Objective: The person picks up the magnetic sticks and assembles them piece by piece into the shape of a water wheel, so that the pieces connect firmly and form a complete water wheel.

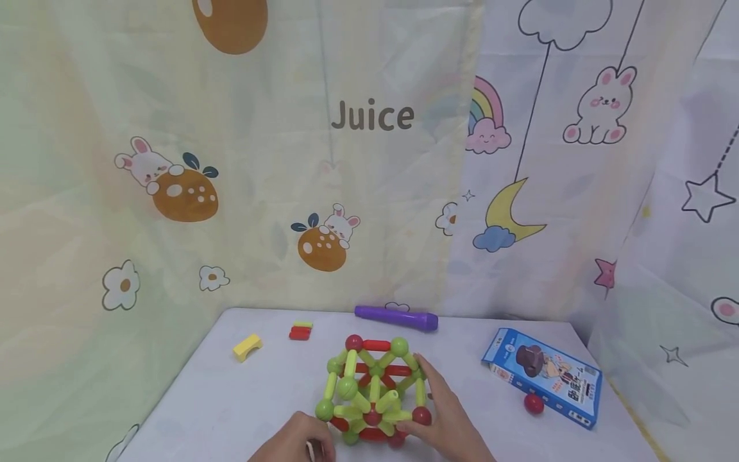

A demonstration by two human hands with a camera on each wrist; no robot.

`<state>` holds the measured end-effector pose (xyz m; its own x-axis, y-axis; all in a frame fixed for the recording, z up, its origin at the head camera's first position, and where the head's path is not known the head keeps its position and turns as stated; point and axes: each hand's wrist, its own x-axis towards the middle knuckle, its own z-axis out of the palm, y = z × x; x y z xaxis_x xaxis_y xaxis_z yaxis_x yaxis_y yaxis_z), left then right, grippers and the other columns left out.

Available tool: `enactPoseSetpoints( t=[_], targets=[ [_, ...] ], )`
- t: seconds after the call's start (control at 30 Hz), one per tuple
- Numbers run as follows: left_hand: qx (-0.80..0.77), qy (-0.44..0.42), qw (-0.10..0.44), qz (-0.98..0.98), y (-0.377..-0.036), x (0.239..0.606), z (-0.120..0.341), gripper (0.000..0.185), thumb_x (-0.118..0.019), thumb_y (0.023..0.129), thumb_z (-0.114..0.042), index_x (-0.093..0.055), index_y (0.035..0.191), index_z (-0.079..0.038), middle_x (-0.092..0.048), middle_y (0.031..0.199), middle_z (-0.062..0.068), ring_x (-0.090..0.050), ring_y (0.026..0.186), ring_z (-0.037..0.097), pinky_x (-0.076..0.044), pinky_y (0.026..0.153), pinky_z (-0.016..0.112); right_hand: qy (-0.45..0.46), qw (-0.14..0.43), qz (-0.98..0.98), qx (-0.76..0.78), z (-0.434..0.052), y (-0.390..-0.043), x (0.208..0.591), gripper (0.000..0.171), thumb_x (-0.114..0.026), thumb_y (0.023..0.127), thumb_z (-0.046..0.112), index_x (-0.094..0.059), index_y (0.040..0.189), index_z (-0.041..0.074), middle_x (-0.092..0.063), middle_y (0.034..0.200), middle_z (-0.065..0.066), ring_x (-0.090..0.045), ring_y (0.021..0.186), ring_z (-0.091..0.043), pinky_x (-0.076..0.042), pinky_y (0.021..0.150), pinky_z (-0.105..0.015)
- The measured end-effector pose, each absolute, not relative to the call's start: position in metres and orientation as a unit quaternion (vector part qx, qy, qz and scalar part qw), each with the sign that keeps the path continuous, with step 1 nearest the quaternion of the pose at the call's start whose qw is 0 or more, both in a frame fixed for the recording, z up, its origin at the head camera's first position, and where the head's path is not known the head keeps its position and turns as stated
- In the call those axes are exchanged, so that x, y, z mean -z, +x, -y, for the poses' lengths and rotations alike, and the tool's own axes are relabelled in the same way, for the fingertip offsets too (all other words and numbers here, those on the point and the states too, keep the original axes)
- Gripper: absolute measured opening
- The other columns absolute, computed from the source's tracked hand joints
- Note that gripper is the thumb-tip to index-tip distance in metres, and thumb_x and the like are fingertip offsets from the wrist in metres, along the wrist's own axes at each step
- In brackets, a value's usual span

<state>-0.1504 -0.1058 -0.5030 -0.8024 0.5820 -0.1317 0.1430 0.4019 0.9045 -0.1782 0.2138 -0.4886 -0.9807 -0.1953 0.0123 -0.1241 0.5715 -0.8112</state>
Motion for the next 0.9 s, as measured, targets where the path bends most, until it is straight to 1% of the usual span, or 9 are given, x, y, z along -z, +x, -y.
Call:
enactPoseSetpoints(
  t=[0.07,0.2,0.27,0.33,0.43,0.5,0.63,0.73,0.9],
  targets=[
    [-0.506,0.225,0.194,-0.810,-0.146,0.481,0.115,0.012,-0.087,0.090,-0.015,-0.080,0.080,-0.016,-0.070,0.072,-0.008,-0.061,0.065,0.005,-0.052,0.060,0.021,-0.089,0.041,-0.887,0.450,-0.214,-0.178,0.489,0.120,-0.099,0.075,0.042,-0.030,0.170,0.015,-0.039,0.170,-0.018,-0.052,0.142,-0.042,-0.059,0.099,-0.054],
    [-0.492,0.262,0.059,-0.828,-0.155,0.460,0.127,0.024,-0.094,0.085,-0.024,-0.072,0.080,-0.018,-0.067,0.075,-0.009,-0.059,0.069,0.004,-0.053,0.060,0.022,-0.088,0.038,-0.890,0.445,-0.215,-0.179,0.490,0.121,-0.099,0.075,0.043,-0.030,0.170,0.014,-0.039,0.170,-0.018,-0.050,0.144,-0.043,-0.059,0.099,-0.053],
    [-0.462,0.273,-0.016,-0.843,-0.165,0.458,0.129,0.033,-0.097,0.081,-0.032,-0.072,0.095,-0.018,-0.069,0.092,-0.009,-0.063,0.085,0.007,-0.058,0.069,0.027,-0.087,0.037,-0.891,0.444,-0.216,-0.179,0.490,0.120,-0.099,0.075,0.042,-0.030,0.170,0.014,-0.039,0.170,-0.018,-0.050,0.144,-0.043,-0.059,0.099,-0.052],
    [-0.433,0.264,-0.047,-0.861,-0.174,0.459,0.130,0.058,-0.099,0.077,-0.043,-0.070,0.122,-0.022,-0.069,0.123,-0.008,-0.064,0.110,0.013,-0.061,0.086,0.036,-0.088,0.037,-0.890,0.446,-0.216,-0.179,0.491,0.120,-0.099,0.075,0.040,-0.030,0.169,0.013,-0.039,0.170,-0.018,-0.049,0.145,-0.044,-0.059,0.099,-0.052],
    [-0.410,0.261,-0.013,-0.874,-0.185,0.464,0.130,0.104,-0.100,0.073,-0.047,-0.046,0.160,-0.029,-0.046,0.165,-0.006,-0.044,0.151,0.024,-0.048,0.114,0.055,-0.085,0.039,-0.889,0.448,-0.214,-0.179,0.492,0.120,-0.099,0.075,0.038,-0.030,0.170,0.013,-0.039,0.170,-0.019,-0.051,0.143,-0.043,-0.060,0.099,-0.052],
    [-0.410,0.264,0.032,-0.872,-0.189,0.467,0.129,0.116,-0.100,0.075,-0.043,-0.033,0.169,-0.032,-0.031,0.176,-0.005,-0.032,0.161,0.028,-0.038,0.121,0.062,-0.081,0.045,-0.889,0.448,-0.213,-0.179,0.493,0.120,-0.099,0.075,0.037,-0.029,0.170,0.013,-0.039,0.170,-0.020,-0.054,0.140,-0.043,-0.060,0.098,-0.052],
    [-0.426,0.272,0.073,-0.860,-0.193,0.471,0.128,0.113,-0.099,0.078,-0.032,-0.034,0.170,-0.024,-0.037,0.174,-0.001,-0.038,0.158,0.030,-0.043,0.119,0.058,-0.065,0.058,-0.893,0.442,-0.210,-0.179,0.492,0.122,-0.099,0.074,0.041,-0.029,0.170,0.014,-0.039,0.169,-0.022,-0.059,0.133,-0.041,-0.061,0.096,-0.054],
    [-0.430,0.275,0.068,-0.857,-0.196,0.471,0.129,0.108,-0.099,0.078,-0.031,-0.039,0.167,-0.020,-0.044,0.169,0.000,-0.046,0.151,0.029,-0.049,0.114,0.053,-0.061,0.058,-0.895,0.437,-0.210,-0.178,0.490,0.122,-0.099,0.074,0.041,-0.029,0.170,0.015,-0.039,0.169,-0.021,-0.060,0.131,-0.040,-0.060,0.096,-0.056],
    [-0.430,0.277,0.069,-0.856,-0.198,0.472,0.129,0.106,-0.099,0.079,-0.029,-0.040,0.166,-0.020,-0.044,0.169,-0.001,-0.047,0.150,0.028,-0.051,0.112,0.051,-0.061,0.059,-0.898,0.433,-0.209,-0.177,0.487,0.123,-0.099,0.073,0.042,-0.028,0.171,0.015,-0.038,0.170,-0.021,-0.059,0.133,-0.041,-0.059,0.097,-0.057]
  ],
)
